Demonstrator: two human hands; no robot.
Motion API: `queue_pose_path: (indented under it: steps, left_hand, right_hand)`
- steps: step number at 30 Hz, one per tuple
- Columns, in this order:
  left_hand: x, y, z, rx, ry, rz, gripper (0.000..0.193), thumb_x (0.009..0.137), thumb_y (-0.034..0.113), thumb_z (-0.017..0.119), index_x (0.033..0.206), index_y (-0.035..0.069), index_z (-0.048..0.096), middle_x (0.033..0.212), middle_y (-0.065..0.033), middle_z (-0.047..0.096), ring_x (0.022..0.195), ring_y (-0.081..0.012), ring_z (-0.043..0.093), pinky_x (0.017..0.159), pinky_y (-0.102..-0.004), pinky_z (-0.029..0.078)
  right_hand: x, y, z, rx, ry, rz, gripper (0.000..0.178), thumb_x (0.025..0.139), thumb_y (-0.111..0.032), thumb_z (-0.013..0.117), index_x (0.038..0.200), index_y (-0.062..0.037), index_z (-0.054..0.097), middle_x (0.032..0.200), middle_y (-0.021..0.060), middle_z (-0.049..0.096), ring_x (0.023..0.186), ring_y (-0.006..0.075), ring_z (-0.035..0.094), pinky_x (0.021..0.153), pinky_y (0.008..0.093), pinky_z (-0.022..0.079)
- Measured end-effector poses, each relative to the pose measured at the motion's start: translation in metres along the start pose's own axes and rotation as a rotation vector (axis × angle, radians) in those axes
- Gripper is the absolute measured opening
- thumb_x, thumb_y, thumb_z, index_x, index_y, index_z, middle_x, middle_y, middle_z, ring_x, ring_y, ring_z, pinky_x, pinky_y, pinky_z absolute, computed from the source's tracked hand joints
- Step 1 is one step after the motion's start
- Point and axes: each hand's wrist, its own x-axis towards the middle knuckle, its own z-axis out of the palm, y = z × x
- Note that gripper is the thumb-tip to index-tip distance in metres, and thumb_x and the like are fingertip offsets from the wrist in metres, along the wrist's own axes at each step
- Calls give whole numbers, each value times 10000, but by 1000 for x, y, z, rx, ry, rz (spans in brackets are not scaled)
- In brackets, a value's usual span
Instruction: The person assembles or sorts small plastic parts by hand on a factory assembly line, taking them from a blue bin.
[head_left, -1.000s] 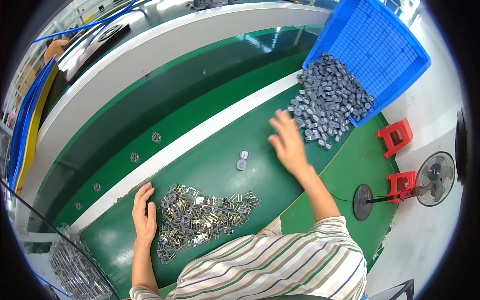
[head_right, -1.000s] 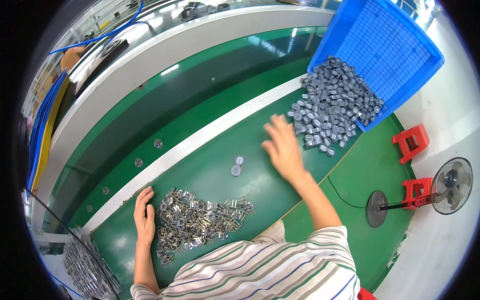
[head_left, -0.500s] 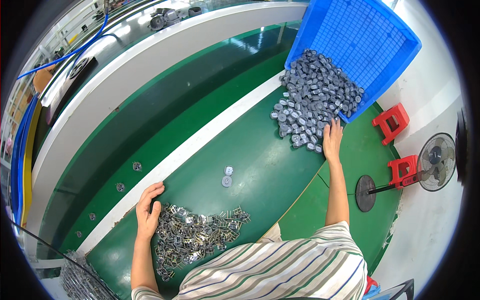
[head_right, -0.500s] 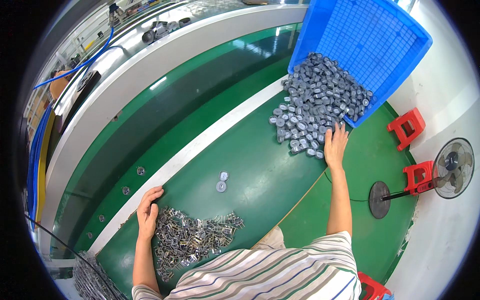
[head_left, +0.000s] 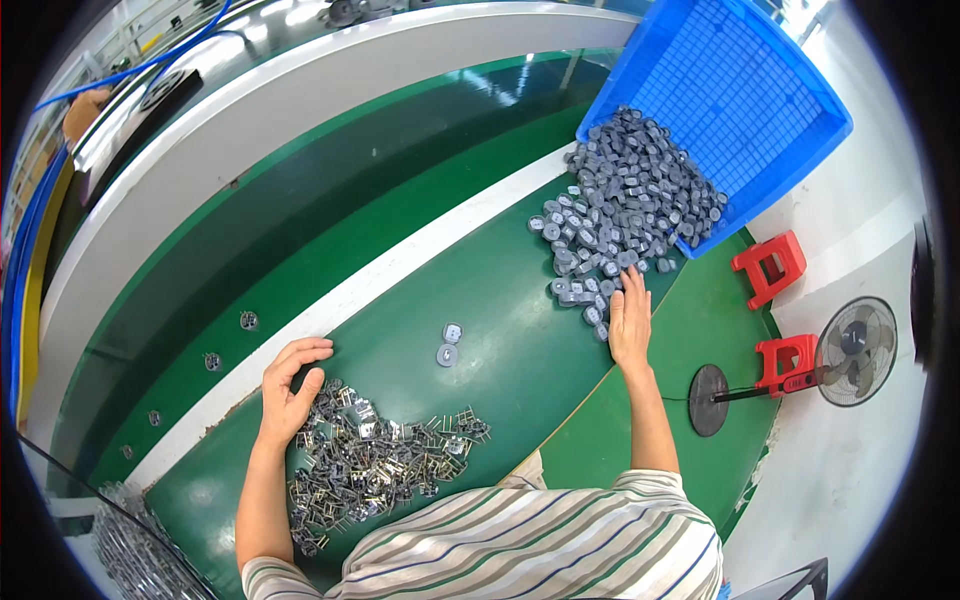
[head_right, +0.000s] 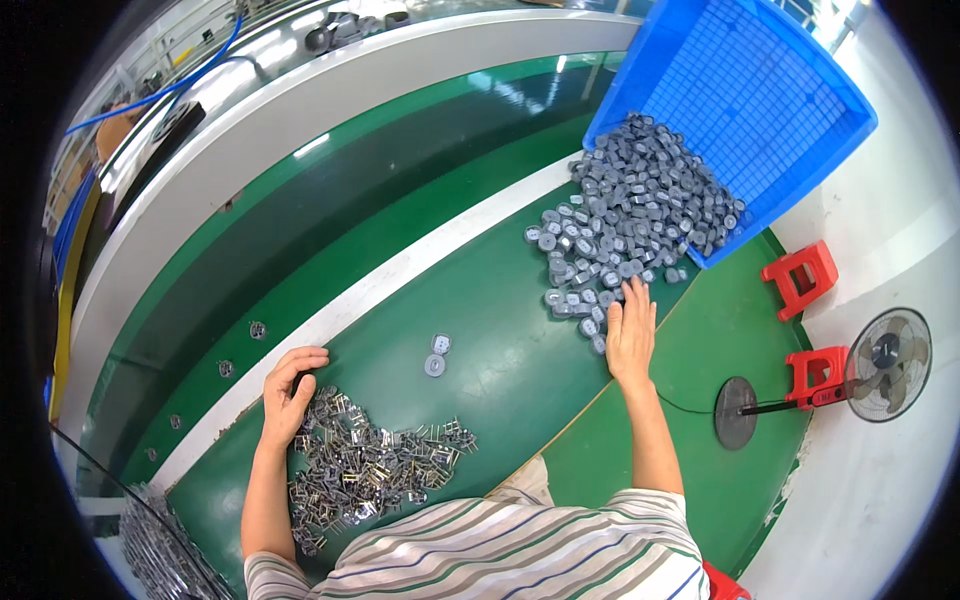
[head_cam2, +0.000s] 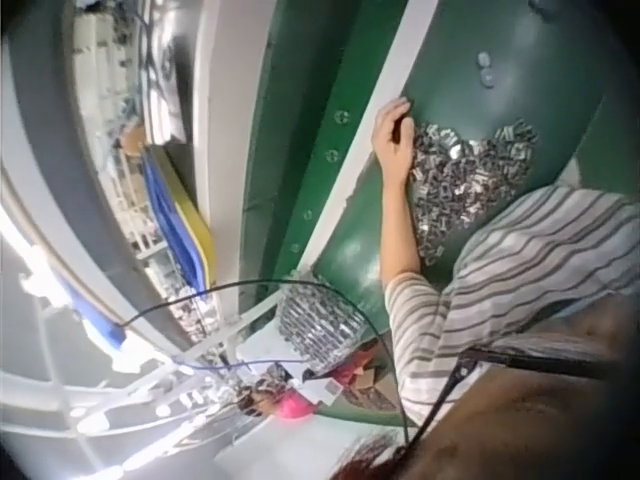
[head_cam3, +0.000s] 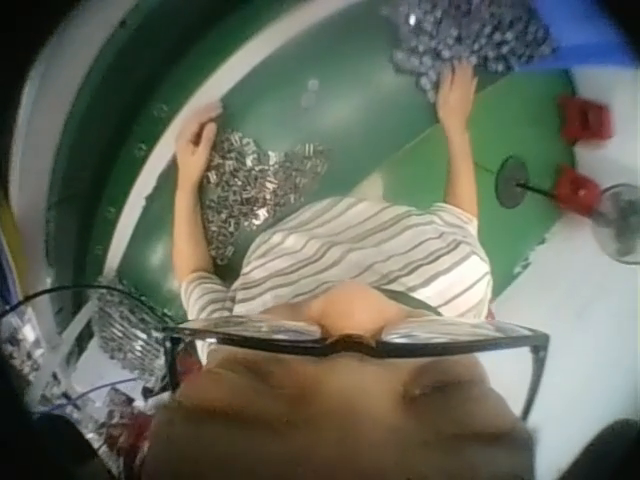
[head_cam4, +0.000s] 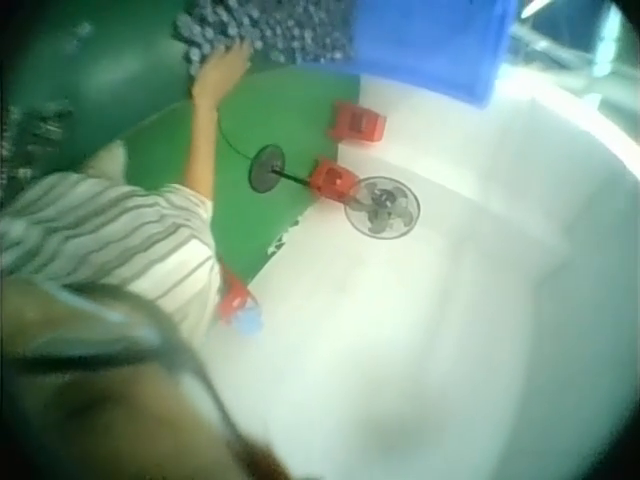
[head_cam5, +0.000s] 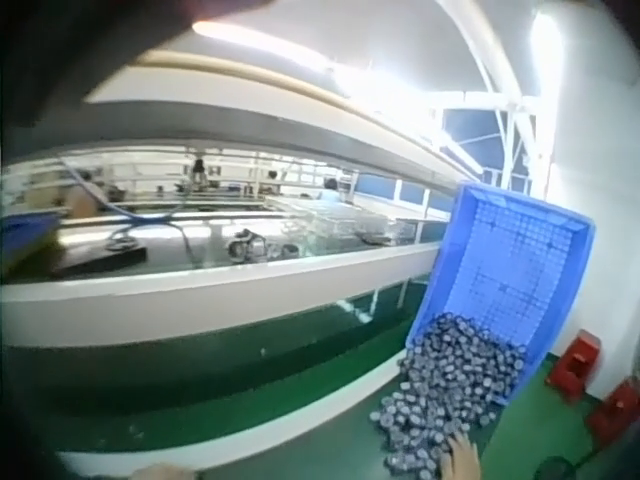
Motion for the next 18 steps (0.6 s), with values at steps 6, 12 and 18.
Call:
queue_pose_path:
  steps: [6, 12, 18]
  left_hand:
    - [1, 1, 2, 20, -23, 55, 227, 981, 178, 749, 1124, 2, 772, 1238, -139, 748, 1197, -295, 693, 1065, -411, 508]
    - [-1, 1, 2, 22, -28, 47, 230, 986, 200, 758, 1111, 8, 775, 1212, -129, 749, 1169, -284, 700, 1041, -402, 520]
    - [1, 0, 4, 15, -42, 71, 213, 975, 186, 764, 1094, 9, 775, 1188, -128, 753, 1144, -280, 708, 1026, -396, 527]
  right_hand:
    - [-14, -30, -2, 44, -74, -64, 496, 1161, -360, 447, 1495, -9, 552, 1672, 179, 443, 1585, 413, 352, 1299, 555, 256]
    - [-17, -70, 1, 117, -163, -162, 466, 1149, -317, 497, 1464, 20, 561, 1656, 190, 451, 1584, 419, 348, 1308, 526, 260]
    - [-17, -95, 13, 152, -178, -230, 445, 1128, -298, 540, 1449, 8, 578, 1626, 215, 475, 1569, 456, 355, 1307, 532, 266]
